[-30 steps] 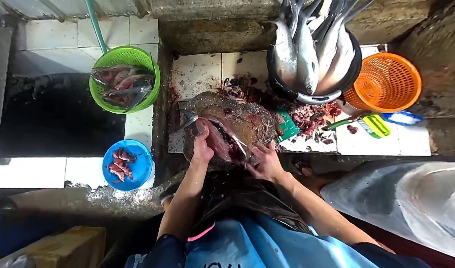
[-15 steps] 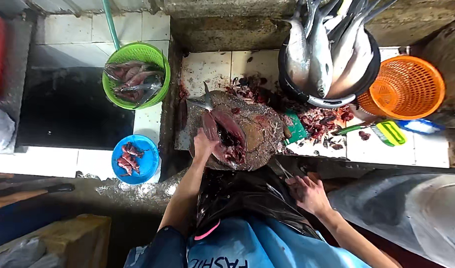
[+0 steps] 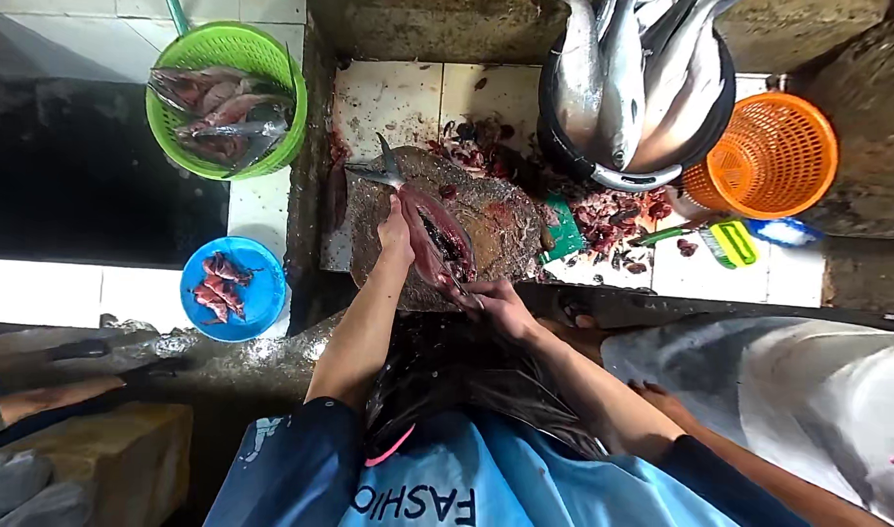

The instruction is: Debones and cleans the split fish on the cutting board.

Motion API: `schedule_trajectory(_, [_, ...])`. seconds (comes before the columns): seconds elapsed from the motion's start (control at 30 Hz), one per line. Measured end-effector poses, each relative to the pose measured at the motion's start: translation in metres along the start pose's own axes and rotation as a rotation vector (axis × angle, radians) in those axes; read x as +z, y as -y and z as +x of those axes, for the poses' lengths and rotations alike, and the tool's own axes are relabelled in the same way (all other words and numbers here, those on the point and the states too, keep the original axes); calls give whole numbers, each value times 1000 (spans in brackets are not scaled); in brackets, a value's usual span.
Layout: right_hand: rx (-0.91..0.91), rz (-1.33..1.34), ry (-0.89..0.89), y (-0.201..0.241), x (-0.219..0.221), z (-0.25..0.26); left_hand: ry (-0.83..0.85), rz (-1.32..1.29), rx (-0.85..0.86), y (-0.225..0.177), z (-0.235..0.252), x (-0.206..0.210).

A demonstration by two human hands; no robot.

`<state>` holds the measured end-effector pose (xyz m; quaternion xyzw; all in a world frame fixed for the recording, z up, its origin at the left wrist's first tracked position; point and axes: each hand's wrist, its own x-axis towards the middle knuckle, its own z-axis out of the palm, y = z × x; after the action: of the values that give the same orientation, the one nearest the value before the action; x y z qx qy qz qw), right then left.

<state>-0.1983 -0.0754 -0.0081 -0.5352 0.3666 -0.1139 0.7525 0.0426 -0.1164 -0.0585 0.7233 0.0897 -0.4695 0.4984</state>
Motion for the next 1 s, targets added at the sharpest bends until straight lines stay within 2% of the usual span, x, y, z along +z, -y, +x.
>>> schedule_trajectory(0.13, [0, 55, -20, -9, 2, 8, -8, -19, 9, 2, -6, -4])
schedule_trajectory(0.27, [-16, 47, -54, -17, 18, 39, -36, -25, 31, 10, -9, -3])
schedule_trajectory(0.37, [26, 224, -60, 3, 33, 39, -34, 21, 206, 11, -2, -10])
schedule_trajectory(0.47, [137, 497, -46, 27, 41, 23, 86, -26, 407, 21, -6, -18])
schedule_trajectory(0.53, [202, 671, -18, 35, 38, 19, 175, -45, 438, 27, -8, -23])
schedule_trajectory(0.6, [256, 824, 9, 39, 34, 16, 184, -99, 471, 27, -2, -18])
schedule_trajectory(0.7, [270, 878, 25, 46, 32, 12, 219, -21, 505, 28, -3, -22])
schedule_trajectory(0.8, [235, 841, 32, 55, 33, 4, 352, 32, 524, 33, -11, -32])
schedule_trajectory(0.9, [67, 674, 15, 65, 34, -13, 391, 34, 545, 26, -31, -36])
schedule_trajectory(0.93, [-88, 560, 32, 73, 31, -21, 378, 86, 530, 20, -43, -41])
schedule_trajectory(1.0, [-455, 251, 22, 93, 17, -28, 312, 176, 553, 24, -29, -46])
